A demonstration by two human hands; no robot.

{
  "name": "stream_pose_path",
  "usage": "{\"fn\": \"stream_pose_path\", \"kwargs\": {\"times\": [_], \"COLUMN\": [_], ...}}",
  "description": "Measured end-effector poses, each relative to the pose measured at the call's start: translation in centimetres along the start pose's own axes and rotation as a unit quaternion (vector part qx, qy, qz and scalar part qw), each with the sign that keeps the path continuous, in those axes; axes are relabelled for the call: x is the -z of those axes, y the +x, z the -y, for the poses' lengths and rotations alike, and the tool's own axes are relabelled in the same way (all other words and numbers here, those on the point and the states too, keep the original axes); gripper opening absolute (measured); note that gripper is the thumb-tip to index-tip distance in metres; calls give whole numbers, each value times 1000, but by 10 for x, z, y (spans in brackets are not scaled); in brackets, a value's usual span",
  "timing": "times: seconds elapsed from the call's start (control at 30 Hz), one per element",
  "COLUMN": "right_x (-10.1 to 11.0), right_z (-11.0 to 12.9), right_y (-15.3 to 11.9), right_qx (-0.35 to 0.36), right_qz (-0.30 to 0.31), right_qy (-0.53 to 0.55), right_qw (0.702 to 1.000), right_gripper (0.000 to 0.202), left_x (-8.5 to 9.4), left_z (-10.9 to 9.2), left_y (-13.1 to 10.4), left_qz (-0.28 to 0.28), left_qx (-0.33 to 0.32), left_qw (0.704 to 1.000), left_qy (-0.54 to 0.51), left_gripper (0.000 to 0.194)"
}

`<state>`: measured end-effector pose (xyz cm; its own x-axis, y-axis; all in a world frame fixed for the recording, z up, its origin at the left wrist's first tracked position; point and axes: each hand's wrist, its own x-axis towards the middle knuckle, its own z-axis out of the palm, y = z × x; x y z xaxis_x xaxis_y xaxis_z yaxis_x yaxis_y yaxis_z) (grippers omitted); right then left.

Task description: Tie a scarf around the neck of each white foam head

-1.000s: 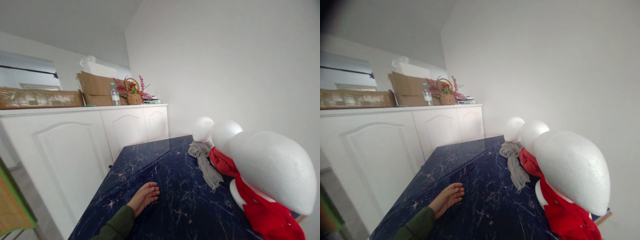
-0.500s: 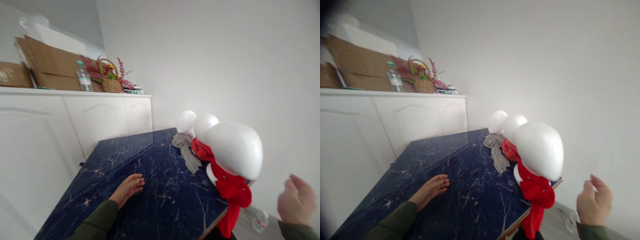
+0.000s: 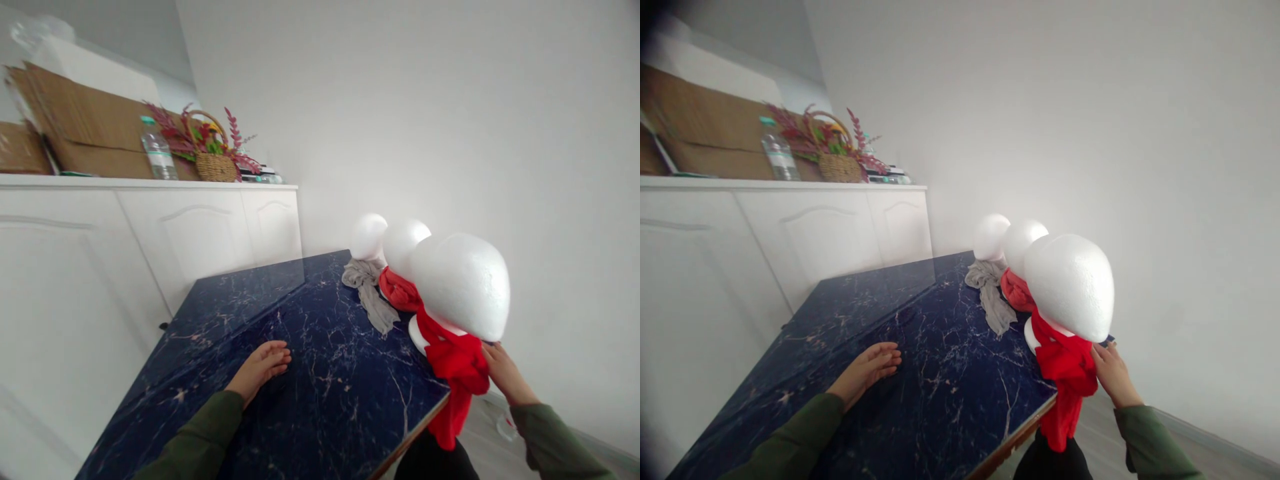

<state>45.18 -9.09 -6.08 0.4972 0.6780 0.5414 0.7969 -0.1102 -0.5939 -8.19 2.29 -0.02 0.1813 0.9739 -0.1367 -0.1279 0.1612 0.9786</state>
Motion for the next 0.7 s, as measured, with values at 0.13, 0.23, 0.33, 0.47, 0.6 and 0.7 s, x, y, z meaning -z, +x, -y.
{"fn": "stream_pose_path", "kwargs": {"times": [0.13, 0.23, 0.33, 0.47, 0.6, 0.7], "right_x": [4, 6, 6, 8, 11, 11], "right_z": [11, 17, 21, 27, 34, 38], "right_y": [-5, -16, -27, -37, -39, -41], "right_qx": [-149, -210, -247, -275, -299, -316], "right_qz": [32, 10, -11, 15, 24, 1], "right_qy": [178, 228, 268, 363, 447, 493], "right_qw": [972, 951, 931, 890, 843, 810], "right_gripper": [28, 45, 50, 47, 49, 58], "left_x": [0, 0, 0, -1, -1, -1], "left_z": [-1, 0, 1, 0, 0, 1], "left_y": [0, 1, 1, -1, 1, 4], "left_qz": [1, 0, 5, 5, 7, 5], "left_qx": [2, 4, 4, -1, 9, 13], "left_qw": [1000, 1000, 1000, 1000, 1000, 1000], "left_qy": [-5, -5, -4, -1, -8, -17], "left_gripper": [37, 39, 40, 40, 40, 40]}}
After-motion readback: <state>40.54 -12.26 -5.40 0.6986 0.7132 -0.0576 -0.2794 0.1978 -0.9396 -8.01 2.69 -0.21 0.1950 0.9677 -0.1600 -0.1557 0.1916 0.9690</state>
